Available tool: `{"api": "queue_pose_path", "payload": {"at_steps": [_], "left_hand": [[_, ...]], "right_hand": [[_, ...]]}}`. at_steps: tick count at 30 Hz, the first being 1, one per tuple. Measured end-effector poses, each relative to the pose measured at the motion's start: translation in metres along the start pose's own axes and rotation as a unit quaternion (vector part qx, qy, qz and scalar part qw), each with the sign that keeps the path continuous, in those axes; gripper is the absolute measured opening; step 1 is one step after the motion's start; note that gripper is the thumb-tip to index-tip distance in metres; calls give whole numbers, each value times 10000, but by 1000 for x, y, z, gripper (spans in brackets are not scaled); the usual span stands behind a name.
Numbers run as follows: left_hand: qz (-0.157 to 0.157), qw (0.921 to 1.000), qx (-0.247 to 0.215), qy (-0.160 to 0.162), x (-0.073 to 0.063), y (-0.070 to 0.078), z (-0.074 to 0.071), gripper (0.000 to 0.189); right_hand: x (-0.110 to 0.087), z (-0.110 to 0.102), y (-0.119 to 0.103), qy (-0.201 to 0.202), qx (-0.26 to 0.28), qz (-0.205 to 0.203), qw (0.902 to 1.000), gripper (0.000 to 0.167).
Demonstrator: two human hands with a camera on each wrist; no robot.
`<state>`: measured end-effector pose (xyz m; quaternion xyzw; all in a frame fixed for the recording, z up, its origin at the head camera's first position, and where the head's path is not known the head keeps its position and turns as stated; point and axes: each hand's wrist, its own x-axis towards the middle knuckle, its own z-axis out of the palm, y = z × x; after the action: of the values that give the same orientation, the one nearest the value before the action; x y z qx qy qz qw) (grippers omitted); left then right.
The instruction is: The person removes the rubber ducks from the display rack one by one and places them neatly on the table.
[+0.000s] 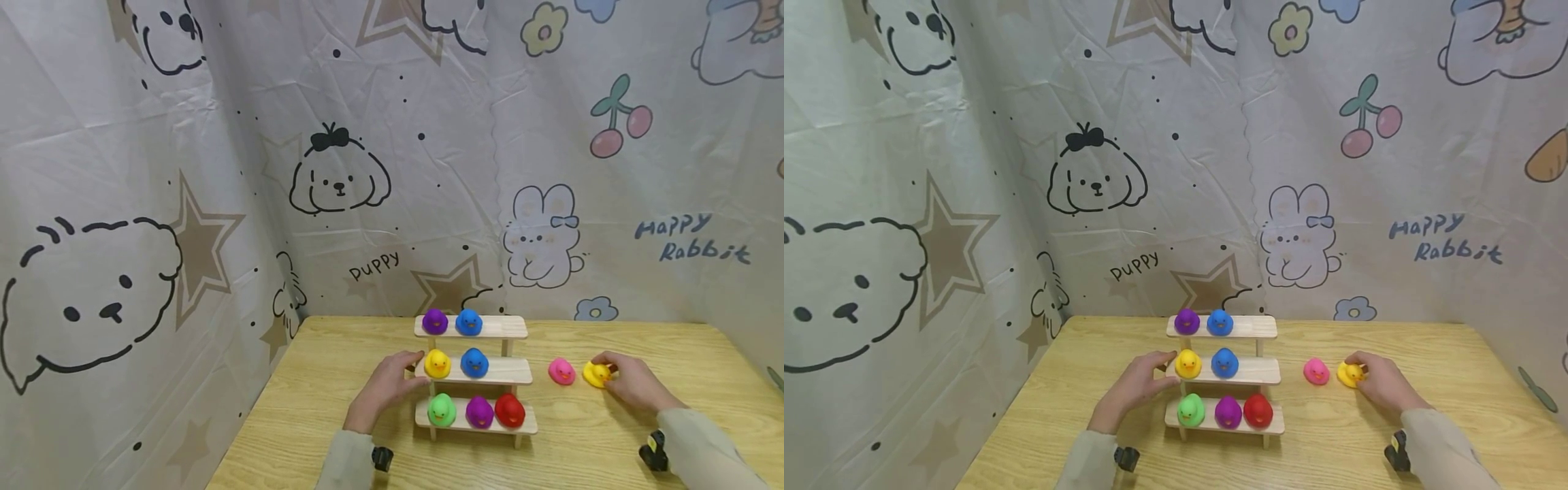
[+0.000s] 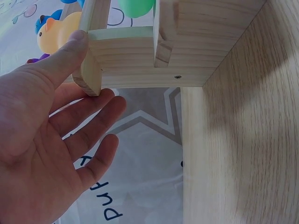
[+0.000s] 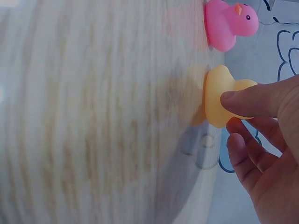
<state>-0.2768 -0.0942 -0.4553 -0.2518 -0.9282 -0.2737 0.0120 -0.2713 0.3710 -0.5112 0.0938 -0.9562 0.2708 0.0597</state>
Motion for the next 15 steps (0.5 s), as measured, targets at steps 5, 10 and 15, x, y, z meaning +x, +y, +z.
{"api": "queue_pose_path", "payload": {"at_steps": [5, 10, 15], "left_hand": [[5, 10000, -20, -3, 0, 0, 0, 59], [-14, 10000, -34, -3, 0, 0, 1, 58], [-44, 10000, -43, -19, 0, -1, 0, 58]], "right_hand": [[2, 1, 1, -10, 23, 24, 10000, 36], [3, 1, 1, -98, 38, 116, 9999, 37], [3, 1, 1, -81, 30, 77, 9999, 38]]}}
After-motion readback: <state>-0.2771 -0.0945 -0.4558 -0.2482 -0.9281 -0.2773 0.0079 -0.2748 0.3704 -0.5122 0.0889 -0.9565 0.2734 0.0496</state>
